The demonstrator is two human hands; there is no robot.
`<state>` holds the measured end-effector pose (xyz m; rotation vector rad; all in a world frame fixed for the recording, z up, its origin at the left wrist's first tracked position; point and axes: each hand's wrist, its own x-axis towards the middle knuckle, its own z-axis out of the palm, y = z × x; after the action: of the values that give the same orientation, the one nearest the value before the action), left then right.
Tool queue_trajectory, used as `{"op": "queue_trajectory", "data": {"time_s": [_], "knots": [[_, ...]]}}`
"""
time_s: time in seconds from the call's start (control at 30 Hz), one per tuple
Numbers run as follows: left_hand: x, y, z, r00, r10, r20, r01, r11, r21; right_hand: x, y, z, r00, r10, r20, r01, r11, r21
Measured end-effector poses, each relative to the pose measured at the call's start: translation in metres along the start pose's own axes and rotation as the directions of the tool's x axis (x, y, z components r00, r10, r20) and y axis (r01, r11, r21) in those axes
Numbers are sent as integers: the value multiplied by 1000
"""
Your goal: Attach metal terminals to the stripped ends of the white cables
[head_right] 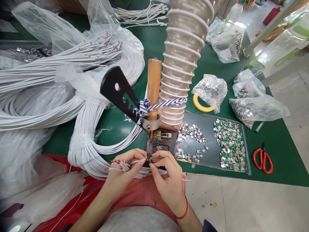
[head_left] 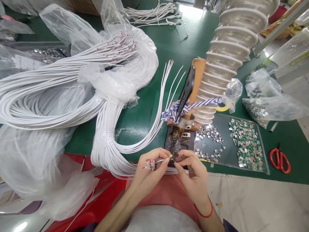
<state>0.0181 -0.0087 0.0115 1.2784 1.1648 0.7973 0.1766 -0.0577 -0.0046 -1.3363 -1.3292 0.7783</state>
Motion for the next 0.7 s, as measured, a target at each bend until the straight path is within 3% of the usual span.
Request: {"op": "queue_trajectory", "data": {"time_s": [0.27, 0.47, 0.7], "knots": [[-8, -6, 3, 999, 32, 28, -34, 996, 86, -12, 6, -10, 996, 61, 60, -63, 997, 36], [-18, -11, 0, 987, 76, 140, -86, 994, 65, -16, -3, -17, 991, 102, 84, -100, 994, -37], [-26, -9, -3, 953, 6, 303, 11, 999, -53, -17, -10, -20, 960, 174, 221, -190, 980, 53]]}}
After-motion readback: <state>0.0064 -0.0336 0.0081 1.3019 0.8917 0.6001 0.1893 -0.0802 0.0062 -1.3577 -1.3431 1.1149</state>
